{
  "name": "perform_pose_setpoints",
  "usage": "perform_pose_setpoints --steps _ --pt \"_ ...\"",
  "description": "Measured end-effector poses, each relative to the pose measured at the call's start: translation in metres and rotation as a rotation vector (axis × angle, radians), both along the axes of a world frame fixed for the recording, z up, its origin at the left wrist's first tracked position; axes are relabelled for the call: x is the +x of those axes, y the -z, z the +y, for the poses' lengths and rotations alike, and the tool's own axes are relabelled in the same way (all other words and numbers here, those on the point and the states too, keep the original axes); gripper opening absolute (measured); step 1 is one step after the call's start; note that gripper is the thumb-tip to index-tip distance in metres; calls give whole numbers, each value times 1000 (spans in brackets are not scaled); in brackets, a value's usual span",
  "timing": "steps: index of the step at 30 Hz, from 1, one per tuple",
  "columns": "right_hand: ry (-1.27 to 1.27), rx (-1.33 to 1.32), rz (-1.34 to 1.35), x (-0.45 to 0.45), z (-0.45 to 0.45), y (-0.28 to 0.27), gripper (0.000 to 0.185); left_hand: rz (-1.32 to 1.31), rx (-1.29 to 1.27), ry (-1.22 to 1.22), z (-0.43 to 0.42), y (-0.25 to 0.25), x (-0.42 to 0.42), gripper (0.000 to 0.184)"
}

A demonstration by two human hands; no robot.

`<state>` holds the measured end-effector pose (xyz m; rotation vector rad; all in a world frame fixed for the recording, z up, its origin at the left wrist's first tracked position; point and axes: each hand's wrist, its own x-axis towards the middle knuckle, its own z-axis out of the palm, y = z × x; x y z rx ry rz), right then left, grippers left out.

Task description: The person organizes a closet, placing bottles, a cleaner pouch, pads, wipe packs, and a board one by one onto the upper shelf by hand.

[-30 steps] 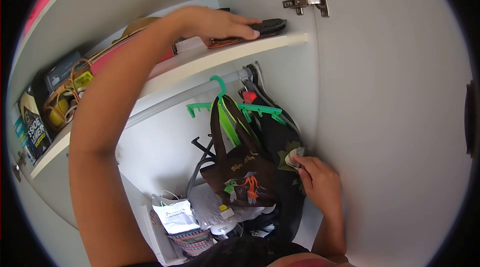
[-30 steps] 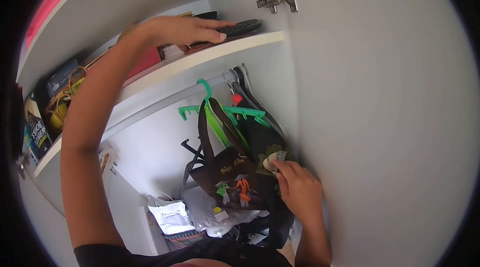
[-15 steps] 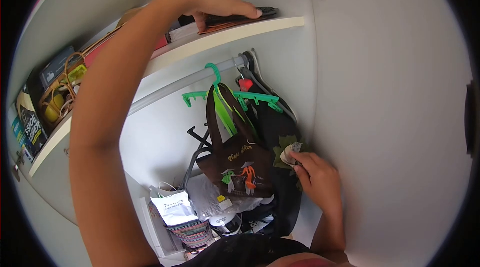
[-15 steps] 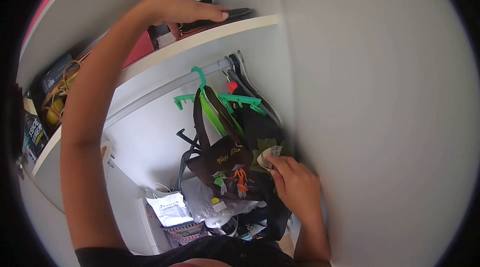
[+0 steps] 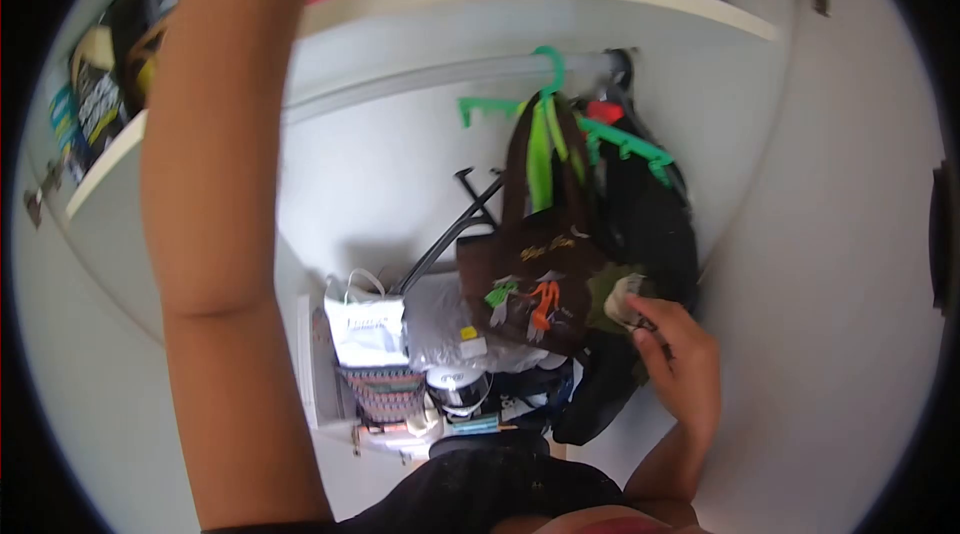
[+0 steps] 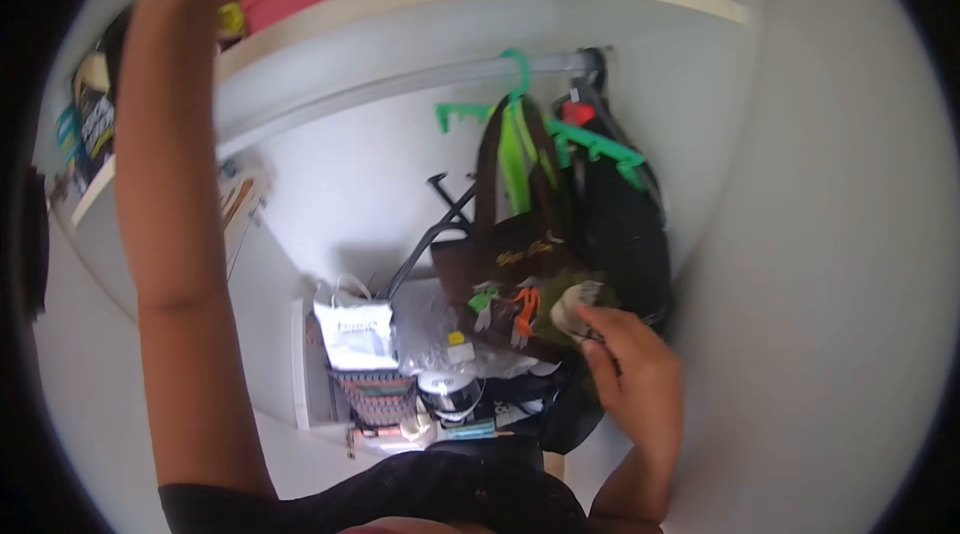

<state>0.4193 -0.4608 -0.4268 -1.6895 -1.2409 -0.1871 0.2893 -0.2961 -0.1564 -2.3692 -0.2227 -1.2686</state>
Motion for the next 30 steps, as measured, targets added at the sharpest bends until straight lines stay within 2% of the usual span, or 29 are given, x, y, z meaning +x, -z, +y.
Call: perform_pose_setpoints --steps 2,5,7,9,10,11,12,13,15,17,19,20,22,25,28,30 --pt "-246 -22 -101 -20 20 10 26 -140 -63 10 -1 33 -66 42" --pt "-406 -197 -270 -59 57 20 29 -384 -132 -3 -13 81 -171 35" --pt "-566 -249 -296 -87 91 31 29 -406 -211 5 -9 148 -235 18" --pt "-913 -203 -97 -127 132 56 30 -524 -514 -63 8 245 -292 18" --pt "-1020 -344 -23 -150 149 69 30 -568 -765 -149 4 299 -316 19" --pt "-1154 -443 -71 -175 164 86 30 -796 -963 -272 4 361 -339 14" --pt "-1118 -459 -252 -201 176 106 31 -963 -1089 -333 -3 423 -361 13" --pt "-1095 -450 -440 -227 183 121 32 -1044 -1195 -526 -21 474 -384 12" --pt "-1287 -619 -220 -285 193 145 32 -1107 -1688 -896 -70 546 -423 17" --pt "-1433 -616 -288 -340 197 180 35 -1124 -1532 -1218 -125 604 -433 23" --pt "-1623 -571 -534 -386 191 195 39 -1065 -1308 -1316 -170 639 -433 26" --pt "-1712 -551 -675 -408 184 200 40 -1131 -1318 -1376 -191 649 -440 26" --pt "-1848 -571 -762 -448 168 211 40 -1335 -1483 -1310 -219 671 -448 29" --pt "-2022 -583 -887 -497 139 225 40 -1678 -1547 -1431 -262 677 -442 29" --pt "-2205 -659 -988 -537 114 250 42 -1974 -1520 -1501 -305 693 -426 32" --pt "-2302 -738 -1018 -556 95 267 41 -2030 -1486 -1636 -337 701 -400 34"
